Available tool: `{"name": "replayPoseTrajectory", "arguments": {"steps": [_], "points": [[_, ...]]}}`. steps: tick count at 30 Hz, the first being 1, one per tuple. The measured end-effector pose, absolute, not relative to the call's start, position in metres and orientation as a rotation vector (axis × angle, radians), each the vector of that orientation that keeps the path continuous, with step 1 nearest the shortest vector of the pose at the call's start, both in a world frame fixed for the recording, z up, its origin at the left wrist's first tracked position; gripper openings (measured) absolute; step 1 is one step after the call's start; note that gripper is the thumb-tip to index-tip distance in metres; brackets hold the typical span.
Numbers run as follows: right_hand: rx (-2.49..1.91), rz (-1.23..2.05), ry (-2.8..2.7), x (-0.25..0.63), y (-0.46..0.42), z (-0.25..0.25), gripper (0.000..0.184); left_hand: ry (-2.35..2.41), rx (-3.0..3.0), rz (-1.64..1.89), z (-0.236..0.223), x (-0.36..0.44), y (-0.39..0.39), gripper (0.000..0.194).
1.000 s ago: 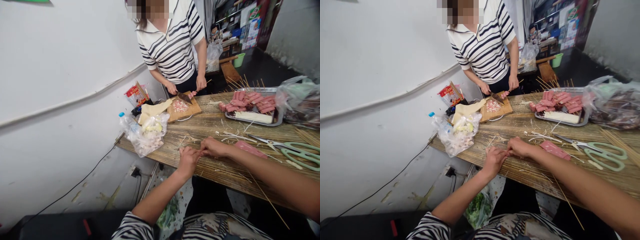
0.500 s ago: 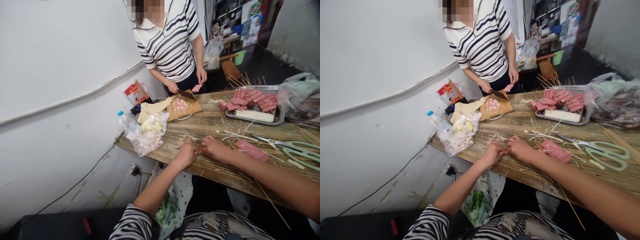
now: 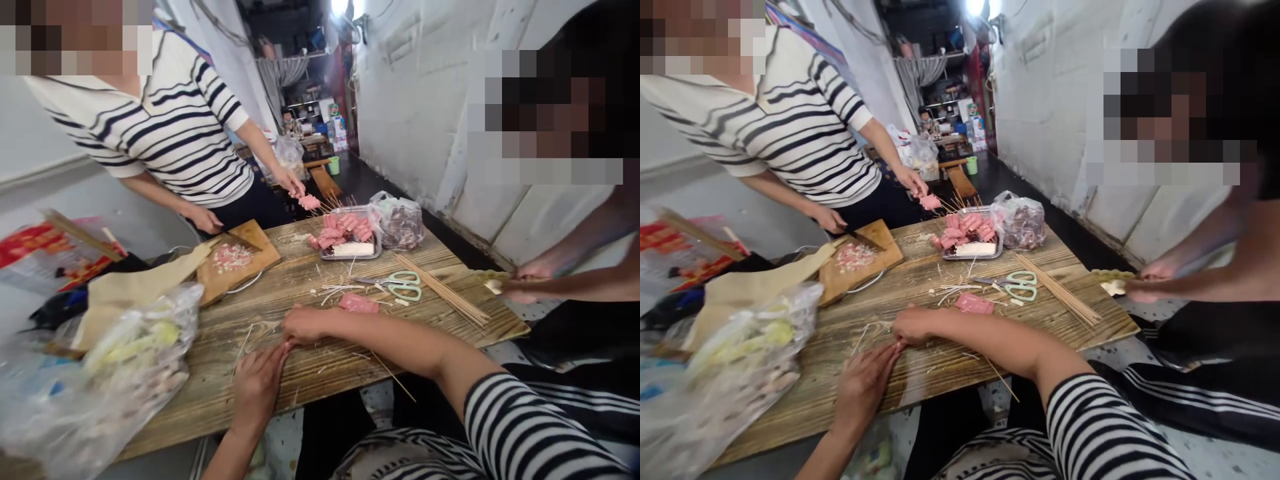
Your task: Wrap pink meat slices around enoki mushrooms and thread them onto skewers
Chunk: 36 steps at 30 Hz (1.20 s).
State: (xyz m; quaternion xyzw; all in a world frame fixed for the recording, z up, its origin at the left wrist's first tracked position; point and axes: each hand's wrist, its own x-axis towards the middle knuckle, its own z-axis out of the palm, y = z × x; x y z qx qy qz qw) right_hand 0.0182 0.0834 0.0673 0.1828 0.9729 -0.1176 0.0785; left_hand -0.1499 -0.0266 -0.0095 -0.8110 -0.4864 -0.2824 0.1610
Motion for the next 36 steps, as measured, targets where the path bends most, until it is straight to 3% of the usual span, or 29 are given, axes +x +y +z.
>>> {"name": "replayPoseTrajectory", "arguments": {"steps": [5,10,14,22,30,36], "points": [[0.581,-0.393,2.935,0.017,0.079,0.073,0.015,-1.407,-2.387,-0.772,-0.006,-0.151,-0.028,0.025],[0.680,-0.360,3.106,0.043,0.068,0.082,0.026,-1.529,-2.383,-0.800,0.003,-0.139,-0.028,0.026],[1.085,-0.424,3.290,0.104,0.052,0.082,0.028,-1.633,-2.396,-0.800,0.005,-0.134,-0.027,0.027],[1.674,-0.112,2.971,0.174,-0.018,0.013,0.029,-1.802,-2.365,-0.846,0.003,-0.120,-0.018,0.029],[1.819,-0.023,2.958,0.173,-0.024,0.004,0.024,-1.955,-2.449,-0.746,0.012,-0.090,0.010,0.037],[1.764,-0.148,3.098,0.194,-0.019,-0.015,0.025,-1.914,-2.476,-0.601,0.018,-0.071,0.021,0.043]]}}
